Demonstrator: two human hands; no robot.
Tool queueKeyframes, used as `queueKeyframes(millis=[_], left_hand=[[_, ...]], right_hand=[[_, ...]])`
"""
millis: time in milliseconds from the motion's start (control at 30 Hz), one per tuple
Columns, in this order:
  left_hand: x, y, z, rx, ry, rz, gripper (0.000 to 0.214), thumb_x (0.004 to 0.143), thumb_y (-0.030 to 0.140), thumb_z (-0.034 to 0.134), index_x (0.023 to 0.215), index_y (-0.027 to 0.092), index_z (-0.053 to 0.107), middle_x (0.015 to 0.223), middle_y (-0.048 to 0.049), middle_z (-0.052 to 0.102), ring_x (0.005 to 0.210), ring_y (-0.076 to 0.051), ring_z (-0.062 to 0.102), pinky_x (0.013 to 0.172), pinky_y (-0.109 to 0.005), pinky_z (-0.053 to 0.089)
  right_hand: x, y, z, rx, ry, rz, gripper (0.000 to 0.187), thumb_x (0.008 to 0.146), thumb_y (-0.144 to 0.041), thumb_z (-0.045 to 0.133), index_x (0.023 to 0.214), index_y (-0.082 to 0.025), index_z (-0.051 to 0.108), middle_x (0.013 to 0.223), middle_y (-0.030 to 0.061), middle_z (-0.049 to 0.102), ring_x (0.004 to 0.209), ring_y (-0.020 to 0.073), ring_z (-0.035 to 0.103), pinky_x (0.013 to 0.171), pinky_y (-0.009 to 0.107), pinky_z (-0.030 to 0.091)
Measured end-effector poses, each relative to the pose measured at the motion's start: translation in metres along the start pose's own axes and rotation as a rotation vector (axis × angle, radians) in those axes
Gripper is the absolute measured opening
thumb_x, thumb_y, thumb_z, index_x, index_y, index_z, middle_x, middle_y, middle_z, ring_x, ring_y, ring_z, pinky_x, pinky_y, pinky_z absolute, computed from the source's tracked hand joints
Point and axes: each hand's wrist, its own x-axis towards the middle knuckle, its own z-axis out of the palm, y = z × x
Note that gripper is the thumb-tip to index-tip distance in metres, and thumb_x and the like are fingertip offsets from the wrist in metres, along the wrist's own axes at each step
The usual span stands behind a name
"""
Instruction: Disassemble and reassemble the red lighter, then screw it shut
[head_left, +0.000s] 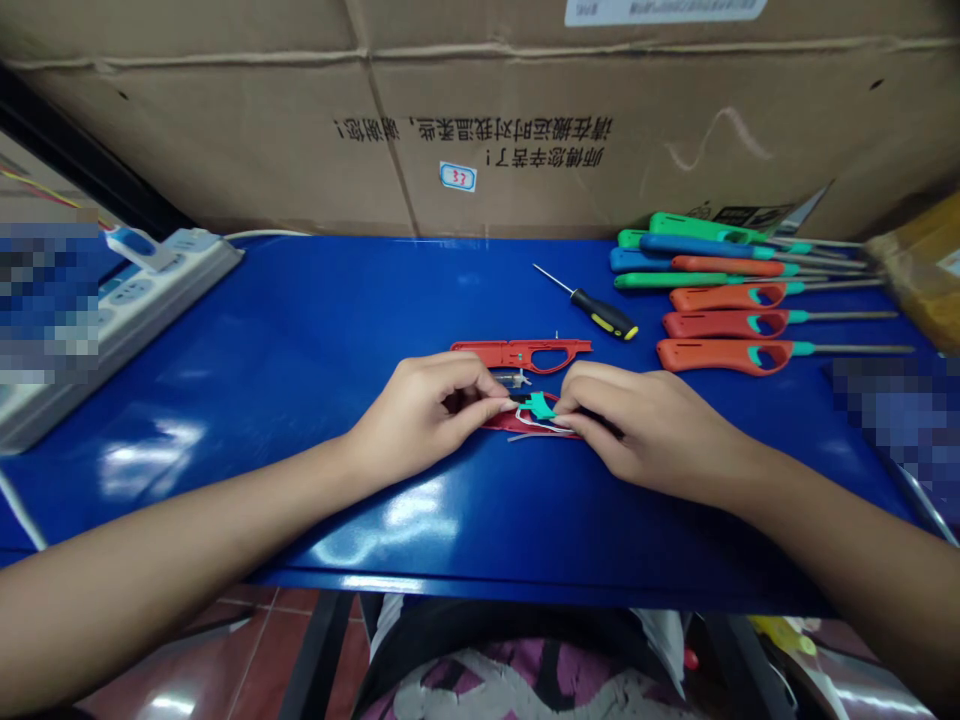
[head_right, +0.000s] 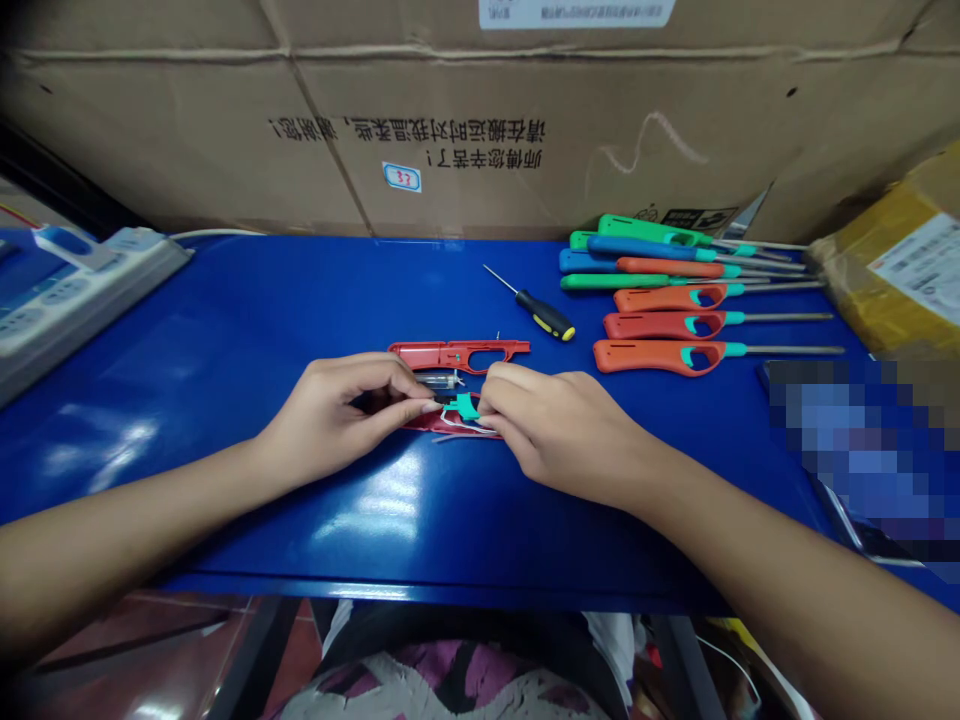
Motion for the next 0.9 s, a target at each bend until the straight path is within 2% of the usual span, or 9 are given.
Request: queueKeyframes(millis=[233, 433, 600, 733, 900], left_hand=[[0.0001, 0.0004, 0.0, -0.01, 0.0, 0.018, 0.004, 0.088, 0.017, 0.075, 0.085, 0.014, 0.075, 0.08, -0.0022, 0.076, 0.065, -0.008, 0.065, 0.059, -0.018, 0.049], [0.0009, 0.0003, -0.0006, -0.023, 0.014, 0.015, 0.006, 0.088, 0.02, 0.076, 0.087, 0.015, 0.078, 0.084, -0.0045, 0.078, 0.072, -0.013, 0.071, 0.065, -0.021, 0.054], [0.0009, -0.0011, -0.001, -0.033, -0.009, 0.024, 0.006, 0.088, 0.019, 0.075, 0.089, 0.018, 0.081, 0.086, -0.0048, 0.078, 0.076, -0.014, 0.073, 0.071, -0.023, 0.057], [0.0003, 0.0007, -0.0021, 0.027, -0.029, 0.046, 0.009, 0.089, 0.022, 0.075, 0.094, 0.018, 0.081, 0.087, -0.0055, 0.076, 0.075, -0.013, 0.071, 0.068, -0.024, 0.056], [0.0003, 0.0044, -0.0061, 0.064, -0.115, 0.089, 0.016, 0.089, 0.021, 0.073, 0.102, 0.014, 0.079, 0.09, -0.0059, 0.074, 0.067, -0.01, 0.066, 0.059, -0.021, 0.052]], right_hand=[[-0.0014, 0.0016, 0.0013, 0.027, 0.057, 0.0, 0.013, 0.099, -0.018, 0.047, 0.093, -0.02, 0.059, 0.095, 0.0043, 0.067, 0.085, 0.0164, 0.064, 0.07, 0.028, 0.043], [-0.0007, -0.0004, -0.0001, 0.005, 0.007, -0.016, 0.014, 0.1, -0.023, 0.048, 0.093, -0.02, 0.06, 0.093, 0.0036, 0.067, 0.079, 0.0152, 0.063, 0.064, 0.028, 0.04], [-0.0016, -0.0032, -0.0004, 0.057, 0.024, -0.001, 0.012, 0.098, -0.022, 0.051, 0.09, -0.02, 0.06, 0.09, 0.0023, 0.065, 0.074, 0.013, 0.059, 0.062, 0.027, 0.039], [-0.0023, -0.006, -0.0011, 0.103, 0.026, 0.01, 0.012, 0.096, -0.02, 0.051, 0.087, -0.02, 0.059, 0.086, 0.0014, 0.061, 0.071, 0.0123, 0.055, 0.062, 0.027, 0.038], [-0.0021, -0.0084, -0.0028, 0.114, 0.027, 0.012, 0.013, 0.098, -0.02, 0.051, 0.087, -0.019, 0.058, 0.085, 0.0011, 0.059, 0.071, 0.0118, 0.054, 0.063, 0.026, 0.039]])
